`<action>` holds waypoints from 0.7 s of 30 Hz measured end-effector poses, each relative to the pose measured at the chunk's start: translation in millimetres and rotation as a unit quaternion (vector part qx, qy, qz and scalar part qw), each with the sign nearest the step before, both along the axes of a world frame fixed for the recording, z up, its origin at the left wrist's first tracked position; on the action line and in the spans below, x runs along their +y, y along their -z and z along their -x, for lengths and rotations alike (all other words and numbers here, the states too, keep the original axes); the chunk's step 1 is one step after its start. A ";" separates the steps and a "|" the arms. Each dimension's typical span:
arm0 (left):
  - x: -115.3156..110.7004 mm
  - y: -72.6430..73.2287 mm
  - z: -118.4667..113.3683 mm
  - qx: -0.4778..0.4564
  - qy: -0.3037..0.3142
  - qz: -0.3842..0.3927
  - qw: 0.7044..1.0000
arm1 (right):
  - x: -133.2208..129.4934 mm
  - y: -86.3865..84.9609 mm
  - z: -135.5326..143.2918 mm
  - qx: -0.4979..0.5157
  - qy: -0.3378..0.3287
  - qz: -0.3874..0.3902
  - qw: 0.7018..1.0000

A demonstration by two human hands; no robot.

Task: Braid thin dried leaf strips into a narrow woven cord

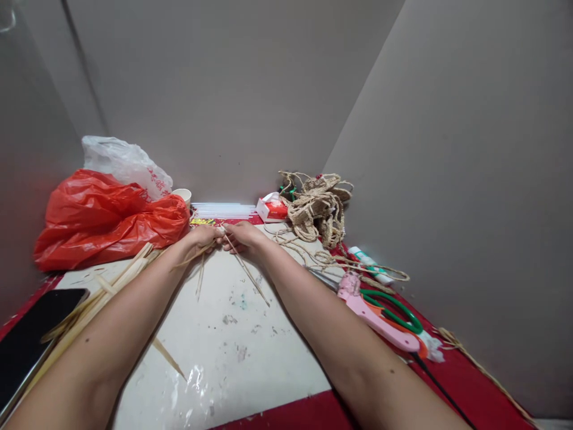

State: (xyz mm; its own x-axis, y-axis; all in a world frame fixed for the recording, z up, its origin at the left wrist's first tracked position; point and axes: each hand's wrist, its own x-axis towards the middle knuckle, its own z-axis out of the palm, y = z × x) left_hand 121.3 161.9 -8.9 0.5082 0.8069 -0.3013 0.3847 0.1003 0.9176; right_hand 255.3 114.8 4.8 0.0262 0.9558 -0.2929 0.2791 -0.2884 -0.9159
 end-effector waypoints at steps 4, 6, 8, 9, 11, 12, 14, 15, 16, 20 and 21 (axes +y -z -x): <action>-1.1 0.4 0.1 0.002 0.013 -0.002 1.000 | 2.8 6.6 2.1 0.034 -0.035 0.031 0.998; -2.8 -2.0 0.2 0.006 0.020 -0.002 1.000 | 5.6 8.8 -2.3 0.019 -0.030 0.031 0.999; -4.1 -4.7 0.3 0.007 0.028 -0.003 1.000 | 8.1 10.2 -7.3 0.012 -0.040 0.042 0.998; -4.4 -5.6 0.4 0.008 0.033 -0.004 0.999 | 9.0 10.4 -9.5 0.012 -0.051 0.051 0.997; -4.2 -5.9 0.6 0.011 0.041 -0.011 0.999 | 9.7 9.8 -12.4 0.018 -0.071 0.068 0.995; -3.8 -5.2 0.7 0.015 0.041 -0.017 0.999 | 9.5 9.2 -13.3 0.024 -0.077 0.074 0.994; -3.2 -2.9 1.3 0.027 0.038 -0.039 0.998 | 8.8 7.8 -14.0 0.040 -0.084 0.083 0.992; -3.1 -1.9 1.8 0.034 0.033 -0.054 0.997 | 8.3 7.3 -14.0 0.048 -0.084 0.085 0.992; -3.3 -1.4 2.6 0.044 0.028 -0.071 0.996 | 7.9 7.0 -13.8 0.056 -0.081 0.087 0.991; -4.8 -7.5 6.7 0.107 0.020 -0.138 0.984 | 7.0 7.9 -10.6 0.060 -0.044 0.077 0.994; -5.5 -10.6 7.2 0.129 0.021 -0.156 0.979 | 6.8 8.3 -9.0 0.057 -0.032 0.074 0.995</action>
State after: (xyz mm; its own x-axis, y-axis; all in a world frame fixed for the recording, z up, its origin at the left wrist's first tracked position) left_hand 114.1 156.4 1.8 0.4823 0.8601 -0.1658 0.6061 -0.1910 0.7721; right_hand 264.3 121.6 -3.4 -0.0749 0.9010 -0.4273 0.1980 -0.4066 -0.8919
